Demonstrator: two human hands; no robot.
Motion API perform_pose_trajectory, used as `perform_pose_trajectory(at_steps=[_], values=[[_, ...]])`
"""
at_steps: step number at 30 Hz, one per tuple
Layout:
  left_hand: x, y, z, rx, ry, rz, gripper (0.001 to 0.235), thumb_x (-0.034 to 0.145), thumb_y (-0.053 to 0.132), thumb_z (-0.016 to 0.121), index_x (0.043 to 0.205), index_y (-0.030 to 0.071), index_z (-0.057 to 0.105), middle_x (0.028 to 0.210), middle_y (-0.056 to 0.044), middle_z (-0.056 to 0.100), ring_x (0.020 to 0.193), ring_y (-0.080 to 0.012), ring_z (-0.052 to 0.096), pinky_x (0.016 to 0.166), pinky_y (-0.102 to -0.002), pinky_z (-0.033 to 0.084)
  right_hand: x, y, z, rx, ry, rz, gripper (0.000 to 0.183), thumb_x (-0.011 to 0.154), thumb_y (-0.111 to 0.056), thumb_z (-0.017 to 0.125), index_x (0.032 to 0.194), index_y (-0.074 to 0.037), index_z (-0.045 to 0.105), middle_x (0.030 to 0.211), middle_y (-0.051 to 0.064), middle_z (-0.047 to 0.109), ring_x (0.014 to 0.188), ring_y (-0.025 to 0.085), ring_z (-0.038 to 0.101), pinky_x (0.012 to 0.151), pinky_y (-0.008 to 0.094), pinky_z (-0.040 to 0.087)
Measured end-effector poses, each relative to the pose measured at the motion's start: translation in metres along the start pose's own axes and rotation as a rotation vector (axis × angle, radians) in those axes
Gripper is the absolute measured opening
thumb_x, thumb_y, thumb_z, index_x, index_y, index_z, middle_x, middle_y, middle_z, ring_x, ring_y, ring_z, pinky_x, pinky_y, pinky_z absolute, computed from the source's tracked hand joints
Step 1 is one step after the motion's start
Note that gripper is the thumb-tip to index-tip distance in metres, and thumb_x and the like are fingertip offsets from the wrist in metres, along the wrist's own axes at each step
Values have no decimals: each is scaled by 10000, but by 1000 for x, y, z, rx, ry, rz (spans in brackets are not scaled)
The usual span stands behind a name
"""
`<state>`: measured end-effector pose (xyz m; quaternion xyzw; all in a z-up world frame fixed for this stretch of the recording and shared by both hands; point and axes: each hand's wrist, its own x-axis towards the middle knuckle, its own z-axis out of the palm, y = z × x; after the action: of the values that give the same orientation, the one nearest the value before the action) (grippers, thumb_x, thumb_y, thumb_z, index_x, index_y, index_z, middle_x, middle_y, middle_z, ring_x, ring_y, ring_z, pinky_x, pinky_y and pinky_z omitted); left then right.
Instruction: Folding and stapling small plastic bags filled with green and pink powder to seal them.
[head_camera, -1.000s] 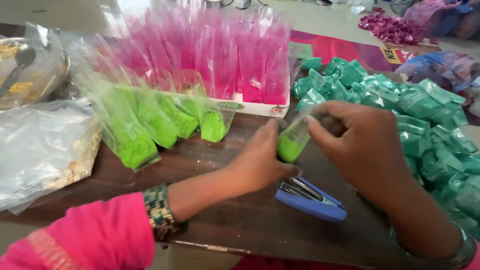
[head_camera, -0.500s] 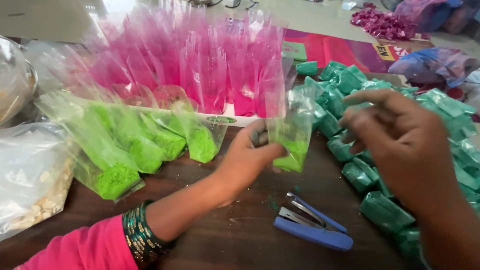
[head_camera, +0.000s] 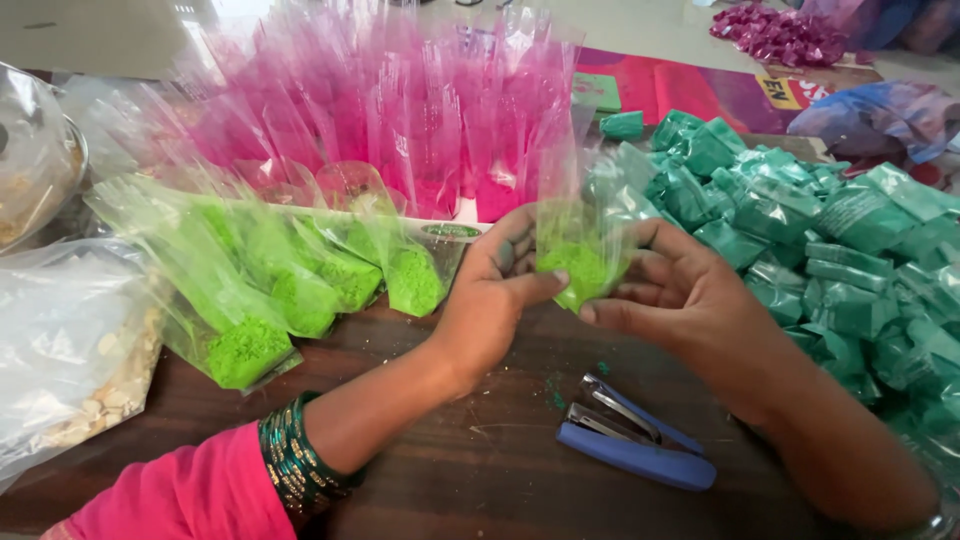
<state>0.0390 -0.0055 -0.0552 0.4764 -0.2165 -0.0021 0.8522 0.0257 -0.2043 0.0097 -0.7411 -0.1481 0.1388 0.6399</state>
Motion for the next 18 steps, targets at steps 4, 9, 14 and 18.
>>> perform_pose_trajectory(at_steps=[4, 9, 14, 18], values=[[-4, 8, 10, 20, 43, -31, 712, 762, -191, 561, 1431, 22, 444, 1313, -71, 618, 1187, -132, 631, 969, -310, 526, -2, -7, -1, 77, 78, 19, 426, 834, -47, 714, 1247, -52, 608, 1200, 63, 752, 1103, 154, 687, 967, 307, 540], [-5, 15, 16, -10, 2, 64, 674, 843, -204, 629, 1454, 5, 439, 1319, -147, 625, 1147, -176, 648, 980, -310, 557, -1, 10, -12, 263, 108, -14, 407, 918, 6, 661, 1318, -4, 582, 1233, 121, 703, 1074, 195, 636, 891, 315, 487], [-5, 15, 13, 6, 23, 69, 585, 876, -142, 671, 1410, -1, 478, 1199, -129, 668, 1106, -179, 665, 970, -313, 560, -3, -8, 6, 272, 96, -119, 482, 863, 55, 623, 1331, -38, 556, 1324, 95, 671, 1199, 180, 652, 1008, 327, 514], [-4, 8, 7, -16, 9, -28, 355, 999, 12, 635, 1344, -31, 568, 1144, -87, 701, 1093, -165, 659, 948, -308, 544, -1, 1, 3, 206, 166, -159, 483, 854, 78, 651, 1321, -6, 558, 1307, 123, 664, 1188, 204, 663, 1016, 349, 536]])
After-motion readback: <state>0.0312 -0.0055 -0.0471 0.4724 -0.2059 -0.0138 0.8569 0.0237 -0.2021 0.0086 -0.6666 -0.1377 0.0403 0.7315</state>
